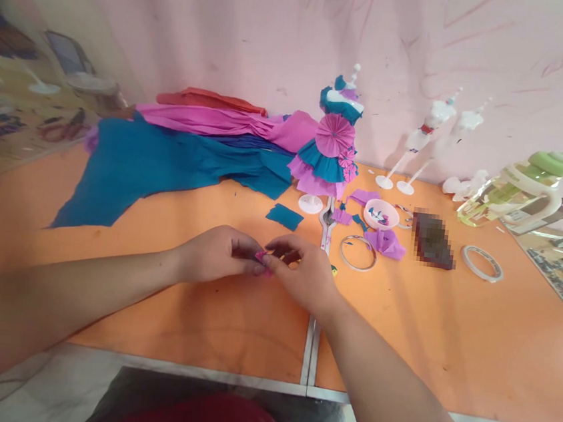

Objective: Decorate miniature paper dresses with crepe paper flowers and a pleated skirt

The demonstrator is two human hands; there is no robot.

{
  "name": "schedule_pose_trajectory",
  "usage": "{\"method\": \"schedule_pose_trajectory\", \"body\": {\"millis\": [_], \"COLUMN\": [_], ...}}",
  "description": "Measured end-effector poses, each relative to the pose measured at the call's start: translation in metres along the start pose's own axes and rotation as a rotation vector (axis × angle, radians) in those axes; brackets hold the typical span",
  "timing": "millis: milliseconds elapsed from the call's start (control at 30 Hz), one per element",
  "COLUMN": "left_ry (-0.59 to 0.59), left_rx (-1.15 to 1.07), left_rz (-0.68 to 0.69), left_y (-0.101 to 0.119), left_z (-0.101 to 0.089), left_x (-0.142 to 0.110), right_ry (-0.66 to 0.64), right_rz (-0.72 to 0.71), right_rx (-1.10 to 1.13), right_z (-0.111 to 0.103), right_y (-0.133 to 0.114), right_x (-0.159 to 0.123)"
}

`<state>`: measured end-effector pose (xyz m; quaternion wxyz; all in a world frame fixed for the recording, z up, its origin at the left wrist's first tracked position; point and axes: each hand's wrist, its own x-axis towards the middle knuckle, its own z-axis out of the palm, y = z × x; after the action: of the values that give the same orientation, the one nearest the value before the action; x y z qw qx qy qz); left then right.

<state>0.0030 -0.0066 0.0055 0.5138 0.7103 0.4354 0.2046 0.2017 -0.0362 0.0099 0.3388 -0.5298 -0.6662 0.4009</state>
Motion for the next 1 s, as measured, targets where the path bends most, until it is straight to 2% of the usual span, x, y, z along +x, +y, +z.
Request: {"method": "schedule_pose_trajectory", "body": {"millis": [100, 267, 333, 400, 500, 600, 700, 800, 867, 933, 1000], "left_ry": [-0.006, 0.114, 0.126, 0.102, 0.039, 0.027, 0.031, 0.038, 0.129, 0.245, 0.274], "left_rx": [-0.002, -0.089, -0.121, -0.124, -0.066, -0.043, -0.066, 0.02, 0.154, 0.292, 0.38], "left_rz": [-0.004, -0.001, -0.012, -0.03, -0.029, -0.006, 0.009, 0.025, 0.072, 0.192, 0.327], "left_y": [0.0, 0.001, -0.001, -0.003, -0.007, -0.007, -0.007, -0.008, -0.009, -0.012, -0.014], "left_z": [0.001, -0.001, -0.003, -0.004, -0.004, -0.002, -0.003, -0.004, -0.003, 0.0, 0.004], "left_x": [-0.001, 0.002, 0.004, 0.005, 0.007, 0.006, 0.004, 0.003, 0.003, 0.004, 0.006], "right_ry": [-0.005, 0.073, 0.069, 0.048, -0.022, -0.085, -0.072, -0.064, -0.057, -0.045, -0.054], "right_rz": [-0.01, 0.036, 0.059, 0.09, 0.156, 0.189, 0.195, 0.198, 0.2, 0.215, 0.234], "right_rx": [-0.057, -0.144, -0.144, -0.113, 0.05, 0.175, 0.147, 0.07, 0.021, -0.005, -0.008], "right_z": [0.0, -0.002, -0.002, -0.001, 0.001, 0.002, 0.001, 0.001, 0.002, 0.003, 0.004], "right_y": [0.0, -0.002, -0.002, -0.002, -0.002, -0.001, 0.003, 0.009, 0.014, 0.017, 0.018], "right_x": [0.001, 0.002, 0.001, -0.001, -0.002, -0.001, 0.002, 0.003, 0.004, 0.005, 0.005]}}
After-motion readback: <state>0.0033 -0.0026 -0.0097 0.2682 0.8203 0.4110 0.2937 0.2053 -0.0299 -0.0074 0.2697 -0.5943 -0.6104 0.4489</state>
